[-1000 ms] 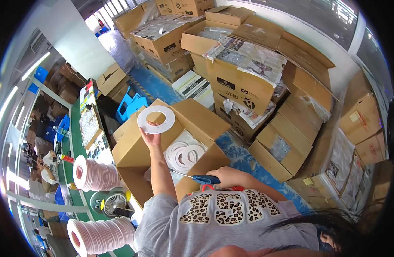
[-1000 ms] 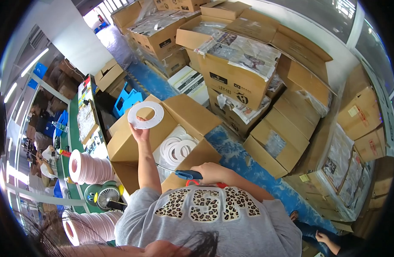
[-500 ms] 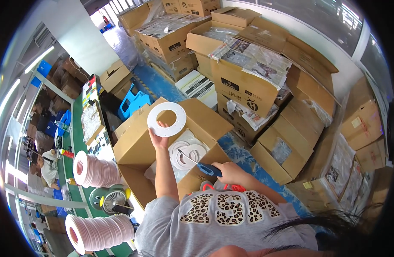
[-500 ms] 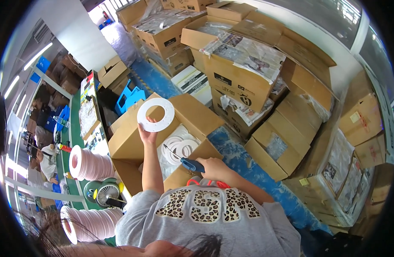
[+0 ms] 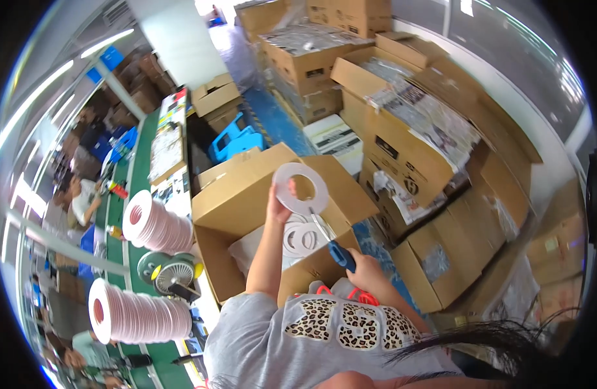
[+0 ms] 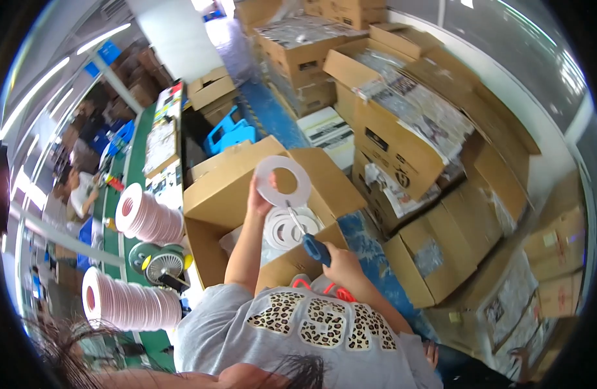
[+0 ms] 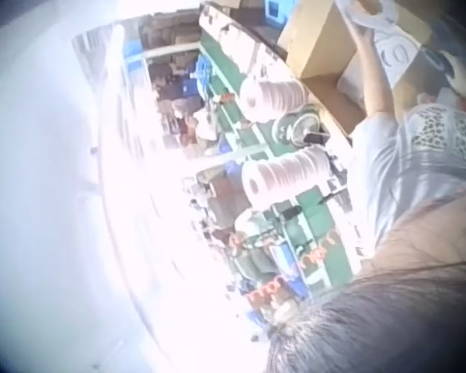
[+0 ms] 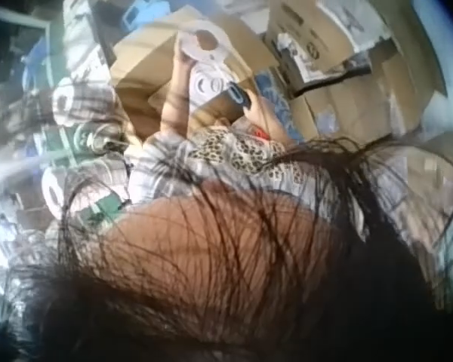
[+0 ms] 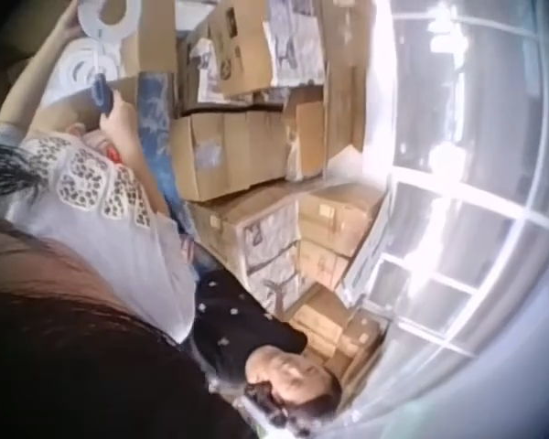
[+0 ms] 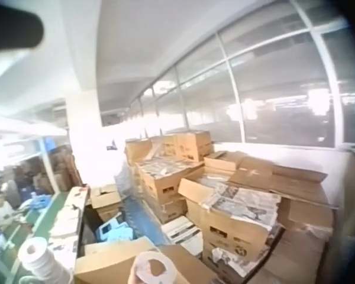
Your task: Cleaning white circular light fixture components with an air duster gun and packing them into a cardboard box.
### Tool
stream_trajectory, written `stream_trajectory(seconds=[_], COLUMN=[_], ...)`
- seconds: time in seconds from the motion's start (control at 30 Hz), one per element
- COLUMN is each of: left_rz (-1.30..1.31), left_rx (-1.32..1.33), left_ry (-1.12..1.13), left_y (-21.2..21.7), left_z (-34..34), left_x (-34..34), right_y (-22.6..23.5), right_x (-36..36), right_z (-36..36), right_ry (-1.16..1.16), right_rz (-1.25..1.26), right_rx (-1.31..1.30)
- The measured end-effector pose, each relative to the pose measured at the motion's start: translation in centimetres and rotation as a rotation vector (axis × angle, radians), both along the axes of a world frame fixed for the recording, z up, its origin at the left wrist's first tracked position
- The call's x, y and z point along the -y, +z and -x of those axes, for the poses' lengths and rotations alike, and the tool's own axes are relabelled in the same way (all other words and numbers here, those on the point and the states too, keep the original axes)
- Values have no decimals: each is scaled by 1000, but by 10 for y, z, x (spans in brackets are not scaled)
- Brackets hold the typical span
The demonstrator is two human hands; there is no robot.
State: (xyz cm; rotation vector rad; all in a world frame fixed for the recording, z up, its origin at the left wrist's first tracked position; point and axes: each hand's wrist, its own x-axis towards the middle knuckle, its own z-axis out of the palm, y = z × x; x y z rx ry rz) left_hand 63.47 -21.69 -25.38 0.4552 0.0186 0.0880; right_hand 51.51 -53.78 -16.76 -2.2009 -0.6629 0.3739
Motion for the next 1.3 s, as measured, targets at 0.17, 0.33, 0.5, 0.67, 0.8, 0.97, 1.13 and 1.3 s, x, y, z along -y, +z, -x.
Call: stream_trajectory(seconds=[0.17,0.33,0.5,0.67,0.8,0.97,1.13,1.3], left_rz=[114,8,-359,-53,-83,44,-360,-833], left_rx=[-3,-115,125,10,162,5,-676,-1051], left_ry=[-141,400,922,1221,1366,1510,1497,1169], left_y=[38,71,118,164,152,118,96,95], left_z=[25,68,146,208,251,250,238,293], left_x=[6,-55,-177,-277,-347,-381,-381,-399], right_y=[-6,1,-12,-27,-18,-26,-30,-31], right_x=[4,2,8,5,-6,-12,-13,-23], right_z=[0,0,-13,-18,-17,-19,-21,-23], right_ry=[-6,-63,-59,-62,-22,-10,-5,51], right_rz=[-82,-151,-166,-148,-144,-177,-155,-179], right_rx=[1,17,15,-33,-28,3,-48,-69])
